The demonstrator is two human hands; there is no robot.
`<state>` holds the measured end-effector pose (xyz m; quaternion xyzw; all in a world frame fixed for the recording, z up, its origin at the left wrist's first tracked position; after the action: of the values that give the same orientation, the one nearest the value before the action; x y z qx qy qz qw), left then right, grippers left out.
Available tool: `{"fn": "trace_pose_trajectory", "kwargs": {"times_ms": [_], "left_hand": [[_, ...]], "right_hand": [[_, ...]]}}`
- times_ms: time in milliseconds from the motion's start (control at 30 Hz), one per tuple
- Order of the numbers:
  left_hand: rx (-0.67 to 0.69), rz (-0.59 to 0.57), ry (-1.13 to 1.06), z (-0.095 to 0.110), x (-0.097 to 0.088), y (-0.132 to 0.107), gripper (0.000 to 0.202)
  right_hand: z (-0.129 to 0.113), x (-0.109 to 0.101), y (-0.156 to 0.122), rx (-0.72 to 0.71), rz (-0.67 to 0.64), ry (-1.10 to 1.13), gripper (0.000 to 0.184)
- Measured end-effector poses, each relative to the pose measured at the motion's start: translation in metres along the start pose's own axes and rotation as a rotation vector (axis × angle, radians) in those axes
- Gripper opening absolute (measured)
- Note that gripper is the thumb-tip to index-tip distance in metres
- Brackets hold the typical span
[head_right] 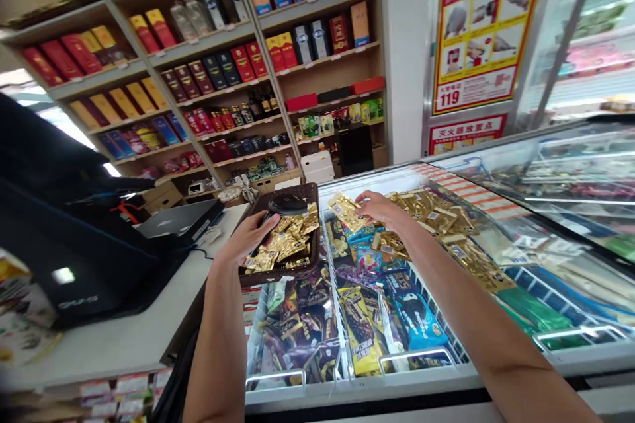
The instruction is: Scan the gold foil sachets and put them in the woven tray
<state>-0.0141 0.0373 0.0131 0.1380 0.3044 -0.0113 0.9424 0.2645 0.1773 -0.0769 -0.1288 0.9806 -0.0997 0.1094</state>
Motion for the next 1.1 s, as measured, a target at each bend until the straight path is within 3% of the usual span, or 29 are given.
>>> {"fn": "trace_pose_trajectory", "kwargs": {"times_ms": [133, 267, 433, 500, 567, 667, 767, 833, 967, 1033, 1100], "left_hand": [[-0.049, 0.211, 0.073, -0.011, -0.047, -0.021, 0.047], [-0.055, 0.4, 0.023, -0.027, -0.076, -0.036, 0.048], [-0.016, 0.435, -0.013, -0.032, -0.078, -0.036, 0.049], [-0.005, 0.398, -0.004, -0.03, -0.074, -0.034, 0.049], [0.011, 0.364, -0.008, -0.028, -0.071, -0.033, 0.05], [0.048, 0.339, -0.011, -0.024, -0.067, -0.028, 0.05], [0.074, 0.365, -0.017, -0.02, -0.061, -0.021, 0.05], [0.077, 0.396, -0.044, -0.017, -0.053, -0.014, 0.05], [0.088, 0.401, -0.171, -0.008, -0.024, 0.004, 0.051], [0.09, 0.359, -0.221, -0.004, -0.005, 0.013, 0.052], [0.083, 0.285, -0.232, -0.002, 0.014, 0.019, 0.051]], "right_hand": [[0.004, 0.028, -0.002, -0.034, -0.073, 0.001, 0.033], [0.0, 0.093, -0.005, -0.015, -0.27, -0.017, 0.032], [-0.019, 0.189, -0.009, -0.01, -0.41, -0.048, 0.031], [-0.025, 0.214, -0.009, -0.069, -0.42, -0.104, 0.031], [-0.026, 0.224, -0.009, -0.185, -0.407, -0.157, 0.029], [-0.02, 0.208, -0.006, -0.323, -0.361, -0.197, 0.021], [-0.011, 0.159, 0.005, -0.313, -0.248, -0.244, 0.015], [-0.007, 0.113, 0.016, -0.254, -0.09, -0.31, 0.013], [0.005, 0.017, 0.032, -0.094, 0.392, -0.608, 0.015], [0.017, -0.014, 0.037, -0.003, 0.553, -0.735, 0.022], [0.032, -0.029, 0.041, 0.085, 0.608, -0.794, 0.028]]}}
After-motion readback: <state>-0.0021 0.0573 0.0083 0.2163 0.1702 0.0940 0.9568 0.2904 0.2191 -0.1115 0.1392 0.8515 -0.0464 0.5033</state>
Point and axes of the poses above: each hand's wrist, its own y-axis towards the middle knuckle, its own x-axis out of the palm, z = x × y, the point moved 4 cm from there along y, towards the middle knuckle, and after that the axes turned 11 degrees about x, right-handed, at the moved point
